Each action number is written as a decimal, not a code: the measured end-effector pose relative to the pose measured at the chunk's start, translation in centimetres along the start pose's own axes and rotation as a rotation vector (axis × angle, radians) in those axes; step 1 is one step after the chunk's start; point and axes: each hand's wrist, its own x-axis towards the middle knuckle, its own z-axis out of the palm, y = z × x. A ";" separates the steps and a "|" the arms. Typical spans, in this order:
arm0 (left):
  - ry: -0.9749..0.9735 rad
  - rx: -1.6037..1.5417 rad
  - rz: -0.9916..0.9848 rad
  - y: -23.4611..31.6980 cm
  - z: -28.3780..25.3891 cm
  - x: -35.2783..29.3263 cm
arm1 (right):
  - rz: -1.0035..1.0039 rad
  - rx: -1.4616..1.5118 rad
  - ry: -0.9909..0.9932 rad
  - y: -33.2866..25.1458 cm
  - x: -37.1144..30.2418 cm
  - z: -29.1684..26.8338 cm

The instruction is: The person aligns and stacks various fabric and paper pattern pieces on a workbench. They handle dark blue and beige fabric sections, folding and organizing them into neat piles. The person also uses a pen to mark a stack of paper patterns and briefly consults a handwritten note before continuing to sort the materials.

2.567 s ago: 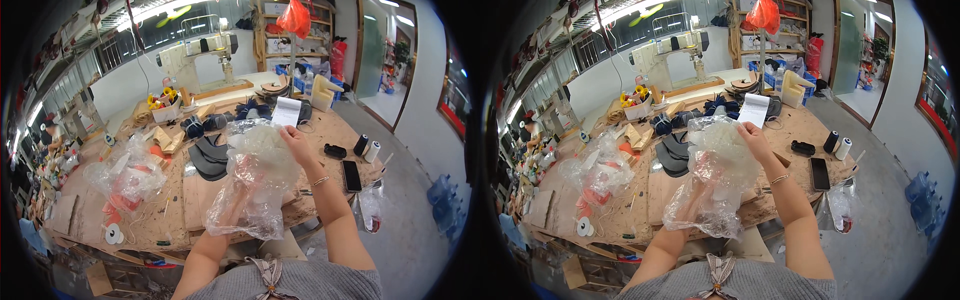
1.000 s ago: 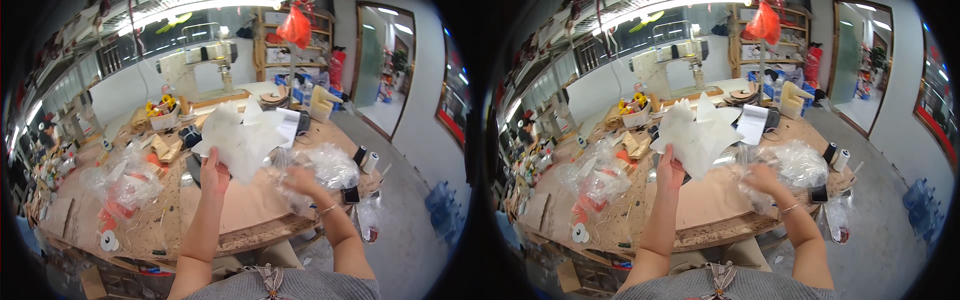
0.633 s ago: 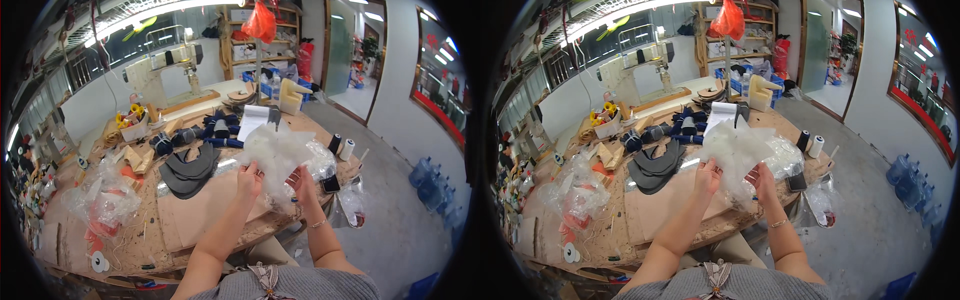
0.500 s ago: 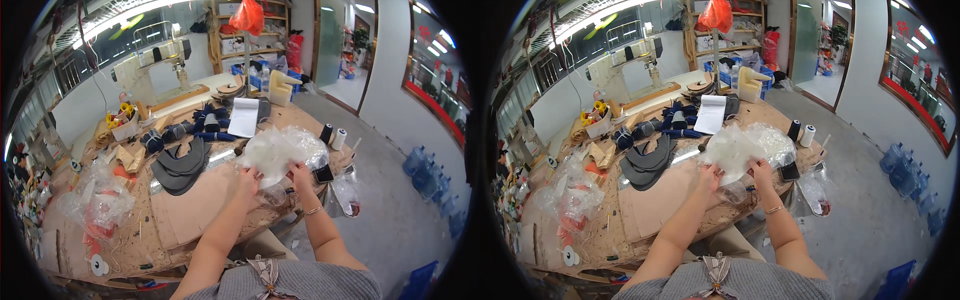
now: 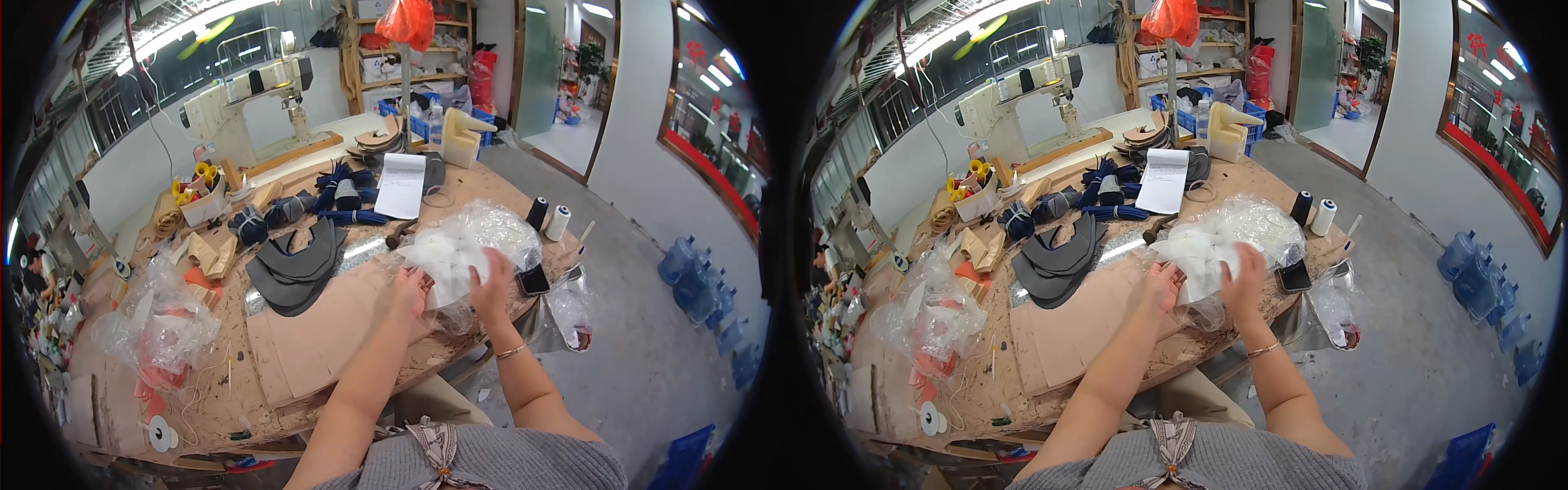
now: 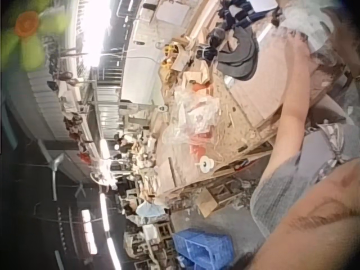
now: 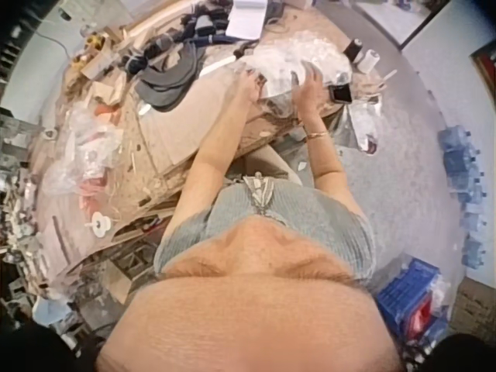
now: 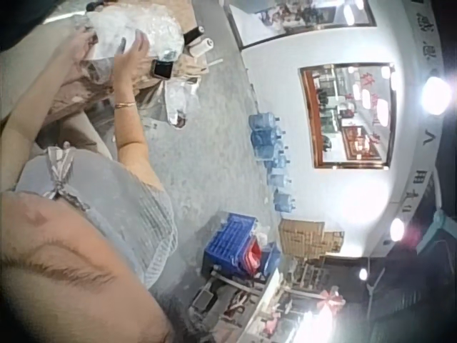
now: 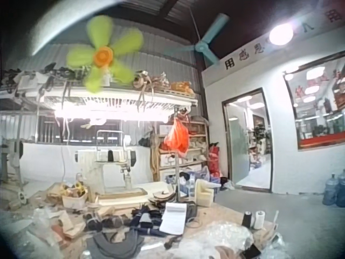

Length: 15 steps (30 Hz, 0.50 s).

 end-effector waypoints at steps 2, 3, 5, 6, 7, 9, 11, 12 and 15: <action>0.013 0.026 0.003 -0.1 0.7 -0.4 | 0.018 0.260 -0.334 0.9 0.1 1.8; 0.027 0.053 0.009 0.1 1.0 -0.7 | -0.012 0.292 -0.372 0.0 0.6 2.5; 0.027 0.094 0.031 0.2 0.8 -0.7 | -0.077 0.363 -0.440 -2.5 1.9 4.2; 0.012 0.107 0.047 0.0 0.3 -0.7 | -0.084 0.349 -0.471 -3.2 2.6 4.8; -0.003 0.122 0.062 -0.1 -0.1 -0.6 | -0.090 0.334 -0.502 -3.9 3.2 5.4; 0.010 0.103 0.085 0.1 0.9 -1.2 | -0.113 0.289 -0.561 -3.9 3.7 6.0; 0.006 0.077 0.084 0.2 0.7 -1.1 | -0.159 0.248 -0.615 -2.9 3.7 6.8; 0.029 0.098 0.080 0.1 0.9 -1.1 | -0.152 0.287 -0.547 -2.0 3.2 7.1; 0.085 0.168 0.077 -0.2 1.1 -0.8 | 0.118 0.473 -0.381 0.9 2.6 7.5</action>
